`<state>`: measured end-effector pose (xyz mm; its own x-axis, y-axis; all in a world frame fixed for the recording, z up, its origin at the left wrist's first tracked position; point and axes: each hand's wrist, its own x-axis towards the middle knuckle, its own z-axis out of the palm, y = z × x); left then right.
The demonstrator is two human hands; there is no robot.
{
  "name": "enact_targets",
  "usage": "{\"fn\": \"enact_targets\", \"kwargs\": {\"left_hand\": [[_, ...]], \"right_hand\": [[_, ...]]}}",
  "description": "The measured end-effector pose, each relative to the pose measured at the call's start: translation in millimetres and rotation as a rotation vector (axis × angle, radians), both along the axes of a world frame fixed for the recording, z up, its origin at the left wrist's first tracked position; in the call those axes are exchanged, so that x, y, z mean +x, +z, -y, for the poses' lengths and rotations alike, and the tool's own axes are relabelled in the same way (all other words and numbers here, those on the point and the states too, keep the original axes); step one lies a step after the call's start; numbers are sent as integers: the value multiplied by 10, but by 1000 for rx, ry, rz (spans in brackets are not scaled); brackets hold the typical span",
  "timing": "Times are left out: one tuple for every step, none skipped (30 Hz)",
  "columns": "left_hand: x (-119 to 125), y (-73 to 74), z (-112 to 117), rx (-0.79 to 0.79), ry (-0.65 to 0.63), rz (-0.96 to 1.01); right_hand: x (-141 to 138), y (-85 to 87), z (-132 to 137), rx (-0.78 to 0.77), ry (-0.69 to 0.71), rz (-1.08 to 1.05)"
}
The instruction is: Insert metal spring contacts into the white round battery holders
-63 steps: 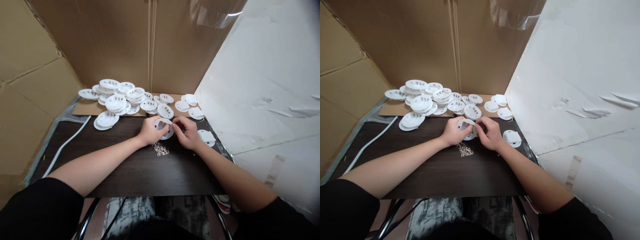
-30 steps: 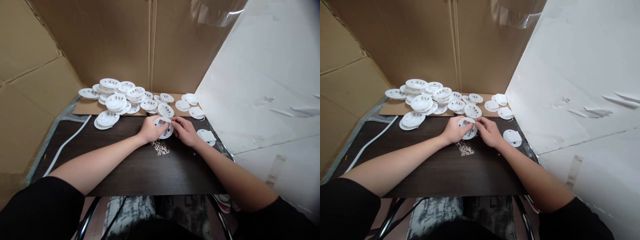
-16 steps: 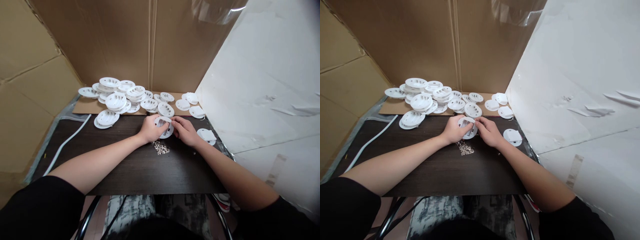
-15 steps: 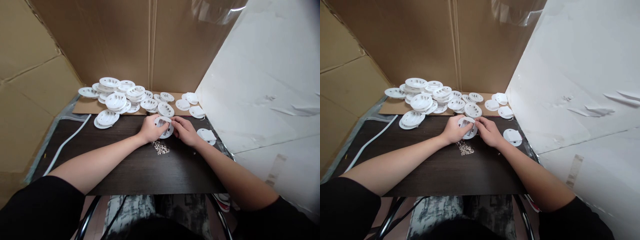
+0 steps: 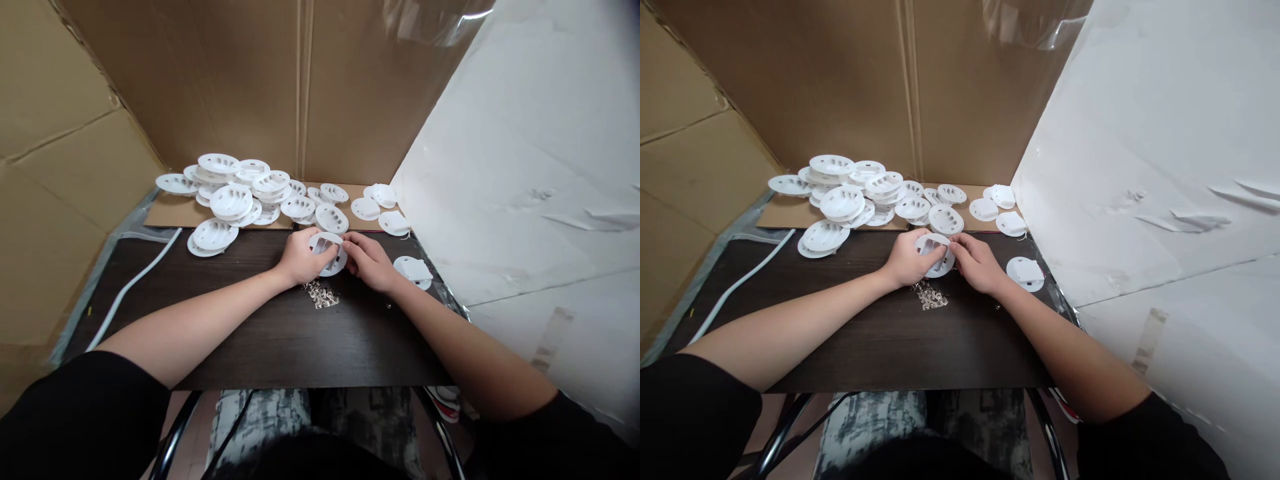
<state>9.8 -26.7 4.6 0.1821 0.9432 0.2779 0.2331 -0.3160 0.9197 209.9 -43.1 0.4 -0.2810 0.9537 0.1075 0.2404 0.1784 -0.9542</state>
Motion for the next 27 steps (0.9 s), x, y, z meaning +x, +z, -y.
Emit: {"fn": "enact_targets", "kwargs": {"left_hand": [[-1,-2,0,2,-1,-1],[-2,-4,0,2,-3,-1],[-3,-6,0,2,-3,0],[-3,-7,0,1,-4,1],[-3,-7,0,2,-4,3],[-1,-6,2,5,-3,2],[0,-4,4,10,-2,-1],[2,-1,7,17,0,-4],[4,3,11,24,1,-5],[5,7,16,30,0,-6],[5,11,22,34,-2,-5],[2,14,27,39,-5,-2],[-2,16,31,44,-7,1],[-8,16,34,50,-11,2],[-17,13,34,56,-17,3],[-27,8,33,61,-24,6],[-37,1,29,66,-36,13],[-47,-8,24,67,-50,24],[-55,-18,19,64,-65,40],[-62,-27,14,56,-81,60],[-66,-36,10,40,-84,86],[-67,-44,8,21,-86,112],[-67,-50,8,2,-89,135],[-66,-55,9,-14,-92,155],[-65,-60,11,-26,-98,169],[-64,-63,13,-35,-104,177],[-64,-67,15,-39,-108,180]], "right_hand": [[0,-2,-2,-2,0,1],[1,-5,-5,-3,-1,2],[2,-8,-7,-3,-1,1],[3,-9,-8,-3,0,-1],[3,-8,-9,-4,2,-3],[2,-4,-7,-6,4,-4],[0,2,-4,-9,5,-4],[-3,9,0,-14,5,-3],[-9,19,6,-23,3,-2],[-17,29,12,-35,1,-5],[-26,38,18,-49,1,-12],[-36,46,23,-66,6,-26],[-47,53,28,-85,13,-46],[-56,59,32,-104,23,-69],[-65,63,34,-123,36,-93],[-71,66,36,-141,48,-114],[-76,69,37,-159,59,-135],[-80,72,37,-177,70,-155],[-82,75,37,-196,84,-173],[-84,77,36,-218,99,-190],[-84,79,35,-239,114,-205],[-84,79,34,-258,126,-216],[-83,78,33,-271,134,-220],[-81,76,31,-277,136,-218],[-78,71,30,-277,134,-213],[-74,65,28,-272,132,-206],[-70,59,27,-266,131,-195]]}}
